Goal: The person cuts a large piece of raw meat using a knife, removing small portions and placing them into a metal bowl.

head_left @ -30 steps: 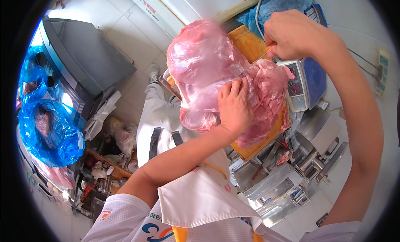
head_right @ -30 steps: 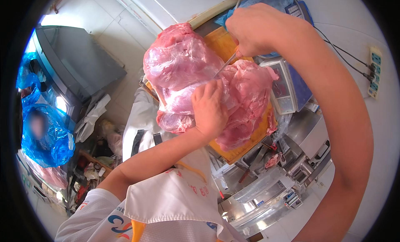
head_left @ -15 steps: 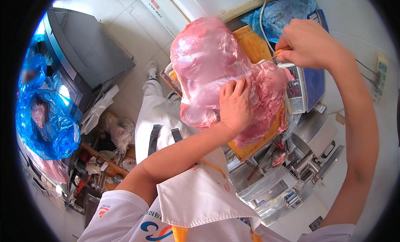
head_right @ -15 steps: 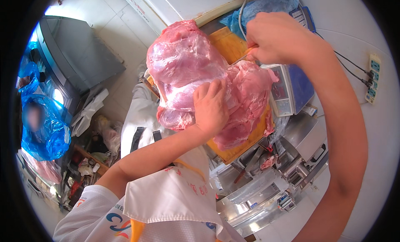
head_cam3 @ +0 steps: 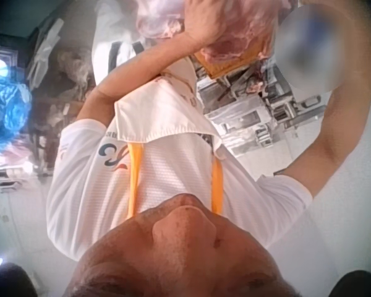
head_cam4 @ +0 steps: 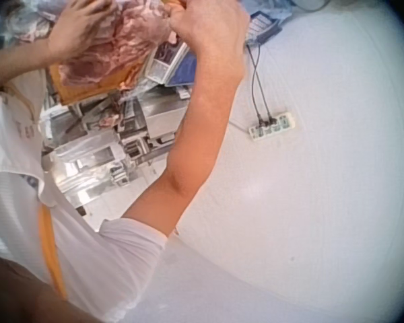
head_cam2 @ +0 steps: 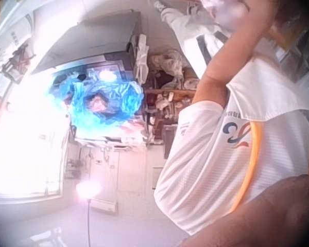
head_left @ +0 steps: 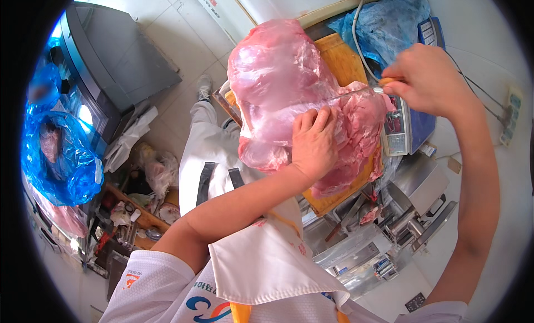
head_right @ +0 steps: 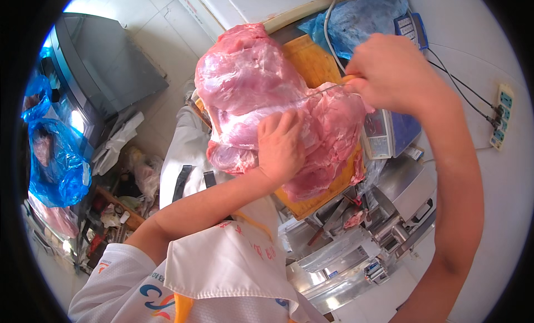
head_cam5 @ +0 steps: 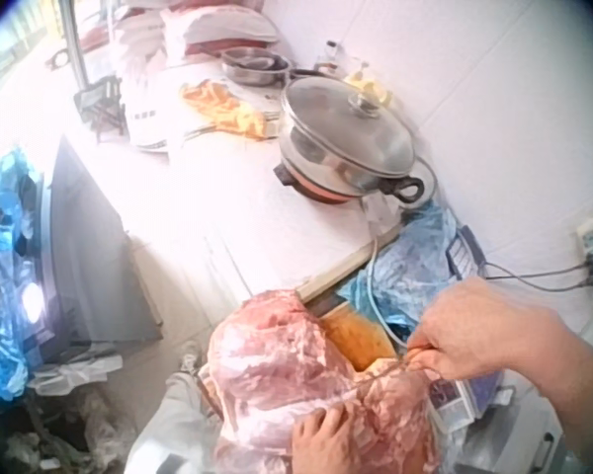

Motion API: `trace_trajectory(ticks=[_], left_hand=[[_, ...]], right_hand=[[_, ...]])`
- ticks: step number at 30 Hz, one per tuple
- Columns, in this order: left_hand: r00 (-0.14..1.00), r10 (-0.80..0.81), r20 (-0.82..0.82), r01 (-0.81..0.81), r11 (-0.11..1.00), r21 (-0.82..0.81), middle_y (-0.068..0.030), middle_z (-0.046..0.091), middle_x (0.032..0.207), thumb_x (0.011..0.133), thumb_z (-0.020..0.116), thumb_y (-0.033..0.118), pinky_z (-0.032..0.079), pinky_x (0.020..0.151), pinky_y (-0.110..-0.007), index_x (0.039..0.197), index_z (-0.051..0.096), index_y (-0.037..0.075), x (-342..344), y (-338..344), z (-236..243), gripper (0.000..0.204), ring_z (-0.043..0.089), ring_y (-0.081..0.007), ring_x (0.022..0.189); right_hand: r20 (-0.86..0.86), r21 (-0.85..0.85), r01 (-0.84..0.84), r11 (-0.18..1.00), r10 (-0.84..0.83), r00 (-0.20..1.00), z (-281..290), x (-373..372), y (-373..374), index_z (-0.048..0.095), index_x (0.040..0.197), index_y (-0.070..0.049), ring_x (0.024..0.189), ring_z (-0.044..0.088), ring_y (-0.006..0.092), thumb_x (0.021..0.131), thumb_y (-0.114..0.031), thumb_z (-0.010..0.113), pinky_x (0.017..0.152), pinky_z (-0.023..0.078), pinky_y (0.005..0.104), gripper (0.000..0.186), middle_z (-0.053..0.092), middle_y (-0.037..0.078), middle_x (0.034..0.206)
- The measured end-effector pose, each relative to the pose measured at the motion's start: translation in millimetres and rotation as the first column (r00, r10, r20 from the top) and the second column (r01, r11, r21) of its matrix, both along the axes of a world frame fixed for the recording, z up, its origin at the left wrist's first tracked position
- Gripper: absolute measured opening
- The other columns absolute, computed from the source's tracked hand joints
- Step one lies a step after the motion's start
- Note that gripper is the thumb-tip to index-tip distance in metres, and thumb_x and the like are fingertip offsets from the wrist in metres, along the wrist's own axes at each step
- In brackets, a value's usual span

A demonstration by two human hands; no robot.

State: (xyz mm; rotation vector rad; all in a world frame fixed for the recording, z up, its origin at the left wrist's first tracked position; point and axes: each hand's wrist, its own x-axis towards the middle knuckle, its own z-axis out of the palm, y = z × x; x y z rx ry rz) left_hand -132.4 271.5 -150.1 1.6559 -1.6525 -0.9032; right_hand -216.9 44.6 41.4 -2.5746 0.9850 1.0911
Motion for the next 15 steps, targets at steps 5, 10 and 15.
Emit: trace_trajectory(ticks=[5, 10, 15], left_hand=[[1.000, -0.004, -0.004, 0.004, 1.000, -0.014, -0.0095, 0.055, 0.130, 0.075, 0.069, 0.015, 0.041, 0.108, -0.047, 0.136, 0.059, 0.002, -2, 2, -1, 0.063, 0.052, -0.0317, 0.121], [1.000, 0.000, -0.014, 0.000, 0.999, -0.032, -0.0088, 0.055, 0.130, 0.074, 0.068, 0.013, 0.041, 0.108, -0.046, 0.135, 0.059, 0.002, -2, 2, -3, 0.063, 0.053, -0.0311, 0.121], [1.000, -0.016, -0.004, 0.016, 0.999, -0.035, -0.0086, 0.056, 0.130, 0.074, 0.068, 0.011, 0.042, 0.107, -0.046, 0.134, 0.060, 0.001, -1, 3, -1, 0.062, 0.052, -0.0312, 0.121]], right_hand=[[-0.024, 0.051, 0.083, 0.995, -0.082, 0.996, -23, -7, 3, 0.080, 0.083, -0.007, 0.077, 0.068, 0.0375, 0.085, -0.024, 0.077, 0.072, 0.053, 0.0478, 0.018, 0.070, 0.016, 0.075], [-0.166, -0.124, 0.145, 0.982, -0.164, 0.972, 1, -31, 10, 0.079, 0.081, -0.008, 0.080, 0.069, 0.0373, 0.088, -0.025, 0.075, 0.073, 0.053, 0.0486, 0.019, 0.070, 0.016, 0.074], [0.138, -0.079, 0.095, 0.992, -0.083, 0.987, 6, -27, 34, 0.080, 0.087, -0.010, 0.080, 0.069, 0.0375, 0.090, -0.024, 0.072, 0.074, 0.054, 0.0487, 0.017, 0.071, 0.016, 0.079]])
